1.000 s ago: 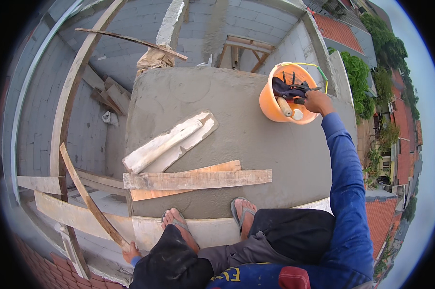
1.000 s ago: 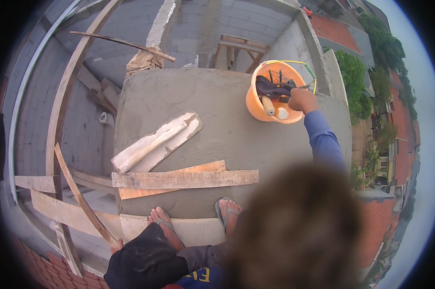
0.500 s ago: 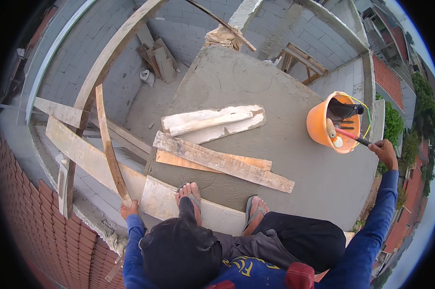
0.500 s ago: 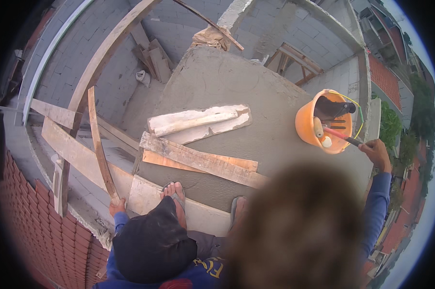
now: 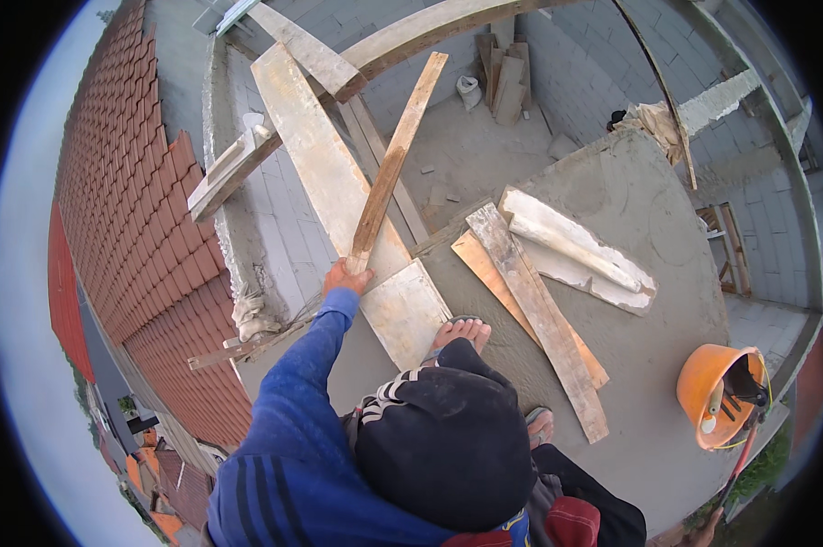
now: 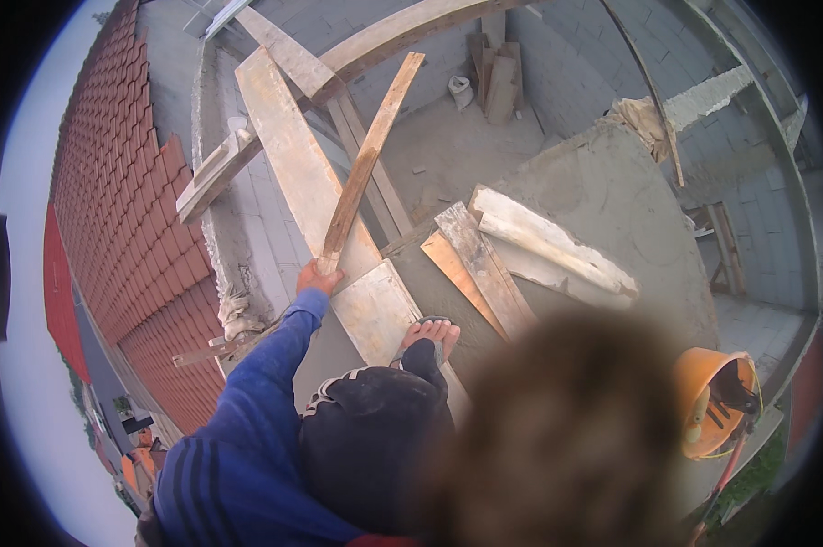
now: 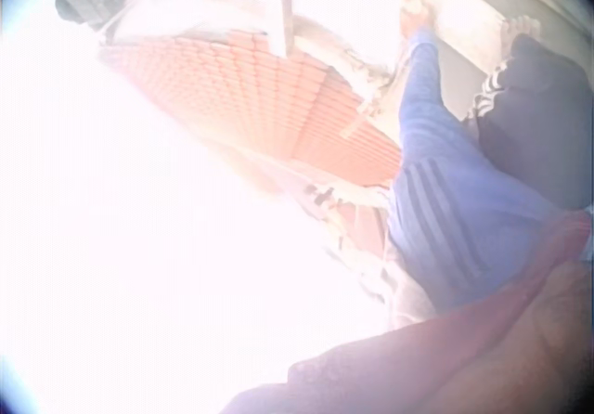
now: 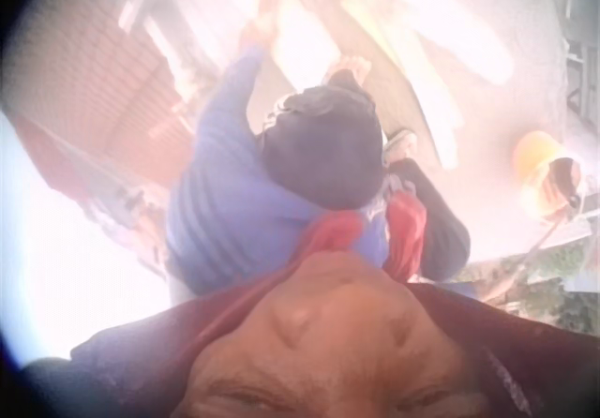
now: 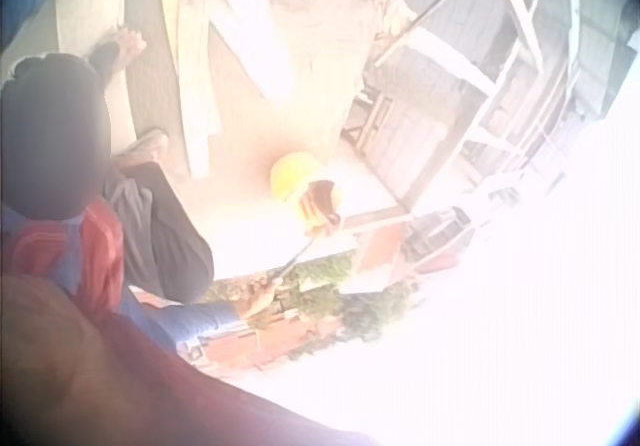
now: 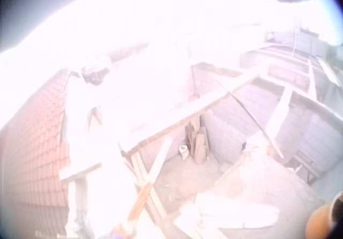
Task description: The person is assembling a wooden frame on a concrete surface. They position wooden planks, use a hammer to drive nails, and adjust the frame components to form a structure.
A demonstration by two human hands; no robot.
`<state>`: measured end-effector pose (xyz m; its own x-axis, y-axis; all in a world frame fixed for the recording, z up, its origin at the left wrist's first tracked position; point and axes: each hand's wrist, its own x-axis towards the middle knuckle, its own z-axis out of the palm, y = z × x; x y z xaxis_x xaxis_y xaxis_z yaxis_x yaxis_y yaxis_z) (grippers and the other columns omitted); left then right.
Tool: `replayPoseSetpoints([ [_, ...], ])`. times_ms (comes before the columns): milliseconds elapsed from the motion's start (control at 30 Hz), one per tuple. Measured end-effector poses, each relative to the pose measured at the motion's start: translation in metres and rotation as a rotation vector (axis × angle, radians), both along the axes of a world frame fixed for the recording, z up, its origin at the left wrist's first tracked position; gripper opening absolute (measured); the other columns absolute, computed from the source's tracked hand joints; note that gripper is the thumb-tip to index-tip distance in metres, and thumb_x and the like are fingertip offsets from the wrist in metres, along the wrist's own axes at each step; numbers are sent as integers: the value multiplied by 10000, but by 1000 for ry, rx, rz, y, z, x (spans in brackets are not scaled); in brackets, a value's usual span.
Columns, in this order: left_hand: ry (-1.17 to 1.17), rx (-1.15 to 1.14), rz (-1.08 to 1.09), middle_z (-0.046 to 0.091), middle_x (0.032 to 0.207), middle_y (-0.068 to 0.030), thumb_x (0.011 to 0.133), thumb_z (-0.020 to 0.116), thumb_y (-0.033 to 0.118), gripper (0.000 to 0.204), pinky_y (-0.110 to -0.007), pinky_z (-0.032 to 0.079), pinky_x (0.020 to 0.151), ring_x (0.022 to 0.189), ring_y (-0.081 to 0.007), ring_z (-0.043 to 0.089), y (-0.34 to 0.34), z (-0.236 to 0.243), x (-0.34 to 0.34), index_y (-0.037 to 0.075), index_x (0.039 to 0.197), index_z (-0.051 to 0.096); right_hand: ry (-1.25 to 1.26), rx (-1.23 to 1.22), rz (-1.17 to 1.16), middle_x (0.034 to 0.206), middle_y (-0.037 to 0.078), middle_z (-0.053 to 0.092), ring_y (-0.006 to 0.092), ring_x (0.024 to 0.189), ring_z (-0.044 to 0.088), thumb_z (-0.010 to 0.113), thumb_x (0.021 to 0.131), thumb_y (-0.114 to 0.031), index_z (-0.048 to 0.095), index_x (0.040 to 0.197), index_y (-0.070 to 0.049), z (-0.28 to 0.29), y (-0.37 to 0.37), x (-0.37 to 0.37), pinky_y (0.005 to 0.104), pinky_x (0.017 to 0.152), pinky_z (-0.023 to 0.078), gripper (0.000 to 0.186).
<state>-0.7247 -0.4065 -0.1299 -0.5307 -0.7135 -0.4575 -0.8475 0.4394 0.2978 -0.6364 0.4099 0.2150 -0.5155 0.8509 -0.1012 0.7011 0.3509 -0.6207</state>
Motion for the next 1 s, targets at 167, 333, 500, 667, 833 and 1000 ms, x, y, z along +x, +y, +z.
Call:
replayPoseSetpoints([
  [167,105,-24,-73,701,1228,-264,667,856,474,908,-406,514,1023,1172,-373,674,-1,-15,3,-53,1357,593,-112,101,157,1145,113,521,255,1092,454,539,1050,-341,568,1173,7,-52,26,36,381,1001,268,370],
  [333,80,1,-179,685,1248,-289,641,852,541,1020,-422,502,1046,1185,-397,663,4,3,-1,-65,1407,557,-190,178,474,1151,146,581,273,1110,514,454,1076,-401,554,1365,49,-72,29,36,400,1056,340,544],
  [500,71,46,-275,694,1219,-287,647,861,624,1033,-406,514,1030,1168,-371,676,-16,-20,-6,-89,1346,593,234,-336,304,698,-64,345,33,535,357,505,1099,-379,505,1320,-50,-33,-114,-107,214,486,335,397],
  [667,-68,26,-398,718,1136,-281,673,784,750,1048,-438,544,976,1099,-386,700,-6,-8,-32,-70,1307,627,-196,-46,975,697,5,435,123,501,386,452,1114,-384,528,1303,-53,-73,-197,-189,285,483,343,388],
  [833,-162,12,-431,734,1076,-253,719,712,805,991,-478,572,917,1048,-396,716,-2,6,-23,15,1311,628,-374,18,1642,816,218,665,479,661,595,528,1066,-270,549,1188,-26,-104,-370,-229,527,592,449,273],
  [1000,-235,-45,-467,748,1008,-232,786,630,825,916,-487,573,875,986,-403,730,6,9,-37,29,1239,634,-227,179,1842,867,202,695,417,710,685,559,1046,-324,552,1220,-68,-212,-470,-220,498,598,539,308],
])
